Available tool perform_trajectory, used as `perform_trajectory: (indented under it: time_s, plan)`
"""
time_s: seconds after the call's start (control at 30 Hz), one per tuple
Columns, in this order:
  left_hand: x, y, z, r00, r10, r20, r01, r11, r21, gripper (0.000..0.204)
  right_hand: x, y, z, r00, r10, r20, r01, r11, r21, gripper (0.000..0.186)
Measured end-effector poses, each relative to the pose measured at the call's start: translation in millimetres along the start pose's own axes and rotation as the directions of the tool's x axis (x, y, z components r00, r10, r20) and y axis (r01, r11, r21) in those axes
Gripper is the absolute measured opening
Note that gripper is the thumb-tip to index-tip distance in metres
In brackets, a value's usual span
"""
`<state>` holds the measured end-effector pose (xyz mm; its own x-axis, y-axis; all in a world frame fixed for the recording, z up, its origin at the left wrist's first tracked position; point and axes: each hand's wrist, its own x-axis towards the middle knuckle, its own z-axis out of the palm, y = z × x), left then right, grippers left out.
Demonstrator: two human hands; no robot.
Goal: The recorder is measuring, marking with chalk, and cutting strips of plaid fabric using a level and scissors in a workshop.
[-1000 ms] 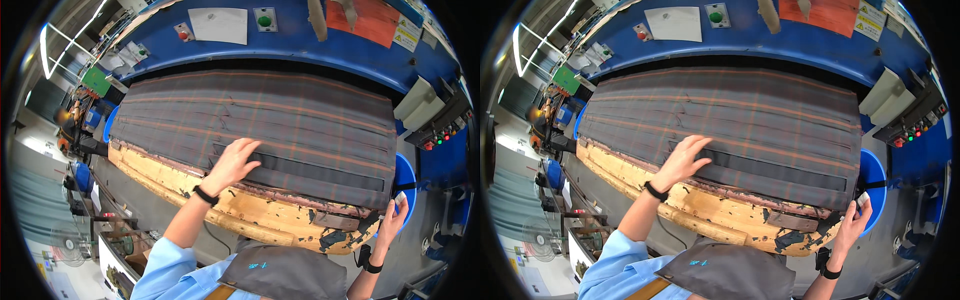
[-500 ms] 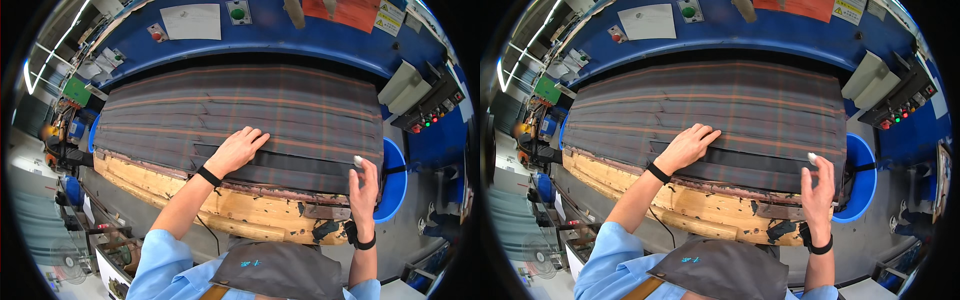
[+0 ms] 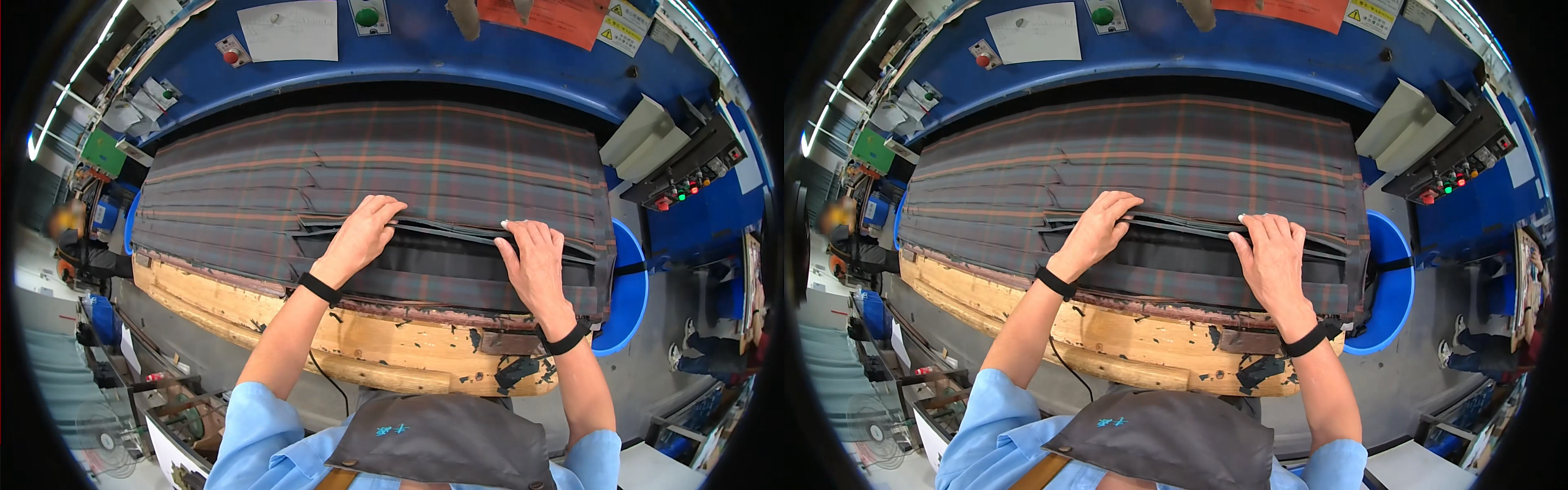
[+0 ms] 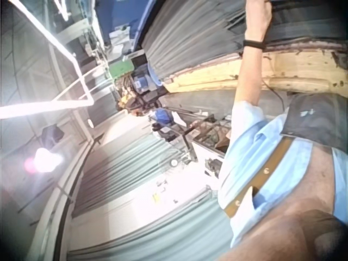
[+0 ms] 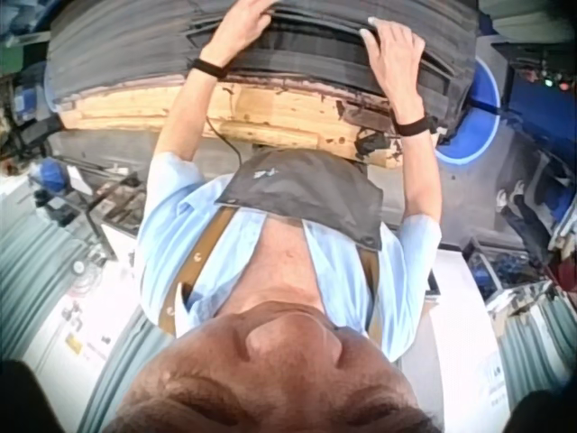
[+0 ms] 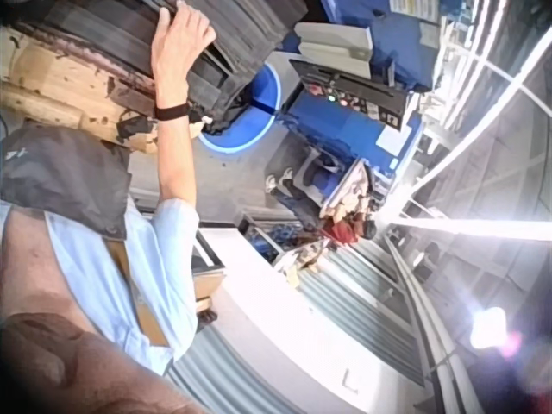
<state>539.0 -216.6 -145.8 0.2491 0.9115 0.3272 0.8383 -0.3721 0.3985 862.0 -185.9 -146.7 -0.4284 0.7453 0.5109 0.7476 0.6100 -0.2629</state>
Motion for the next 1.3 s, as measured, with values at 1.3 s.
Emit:
perform_trajectory:
  time_s: [1.3]
  plan:
    - [-19.6,38.2,-63.9,0.989,0.070,-0.132,-0.048,0.985,0.164,0.064,-23.4,21.3,-95.2,1.000,-0.004,0.030,-0.002,0.981,0.193,0.062]
